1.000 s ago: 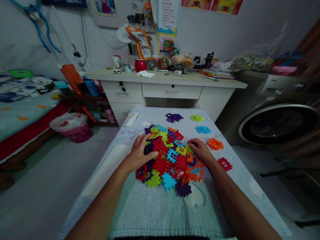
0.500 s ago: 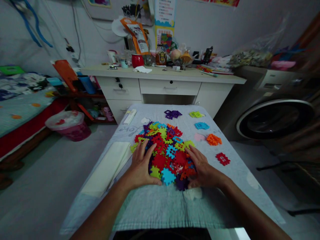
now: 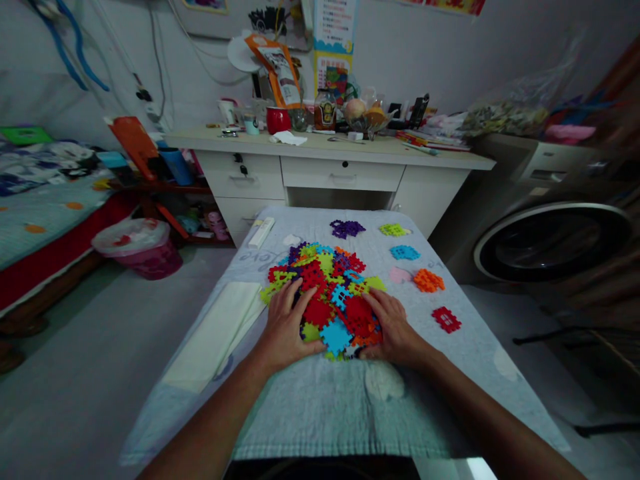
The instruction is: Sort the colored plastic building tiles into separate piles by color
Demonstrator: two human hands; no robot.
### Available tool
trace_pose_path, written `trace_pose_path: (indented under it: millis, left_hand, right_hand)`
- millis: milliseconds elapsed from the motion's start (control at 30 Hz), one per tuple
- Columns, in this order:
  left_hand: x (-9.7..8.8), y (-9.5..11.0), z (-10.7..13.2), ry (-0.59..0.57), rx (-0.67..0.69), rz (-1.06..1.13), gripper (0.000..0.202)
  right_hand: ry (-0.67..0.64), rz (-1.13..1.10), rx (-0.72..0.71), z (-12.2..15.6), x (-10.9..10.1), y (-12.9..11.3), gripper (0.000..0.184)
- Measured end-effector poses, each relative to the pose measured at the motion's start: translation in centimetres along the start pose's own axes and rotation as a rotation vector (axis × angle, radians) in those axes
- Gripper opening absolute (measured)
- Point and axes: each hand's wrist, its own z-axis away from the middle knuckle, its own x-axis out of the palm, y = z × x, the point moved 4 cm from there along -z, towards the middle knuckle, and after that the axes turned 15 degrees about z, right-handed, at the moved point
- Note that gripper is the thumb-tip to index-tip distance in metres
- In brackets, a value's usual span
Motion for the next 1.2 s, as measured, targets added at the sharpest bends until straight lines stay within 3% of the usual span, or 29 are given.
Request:
trace_pose_path:
  millis: [267,433,533,767,1067,1200]
  left_hand:
    - [0.2,-0.2,0.0,0.044,0.001,0.017,0.094]
    - [0.2,-0.3,0.0,0.044,0.009,0.024,0.092]
    - [0.0,-0.2,-0.1,0.061,0.02,0.032,0.089]
    - [-0.3,-0.1,-0.6,0.143,0.026,0.085,0.061]
    - [-0.7,0.4,-1.2,0.223,-0.006,0.082,0.042]
    - [-1.2,0.3,-1.1,0.276,-0.028,0.115,0.034]
  right_hand:
    - [0.126,0.077,0.034,-1.4,-0.1,-0.9,0.107]
    - [0.197,0.107,0.115,-1.9,-0.2,-1.0,0.078]
    - [0.222,0.082,0.147,-2.8,-1.2,-1.2,0.064]
    - [0.196,-0.112,0.185,-6.3,-3.6,-2.0,0.028]
    - [0.216,-0.27,0.304,-10.3,-4.2,-2.0,0.041]
    - [0.162,-0.16,0.347,-11.7,-3.9,-1.9,0.043]
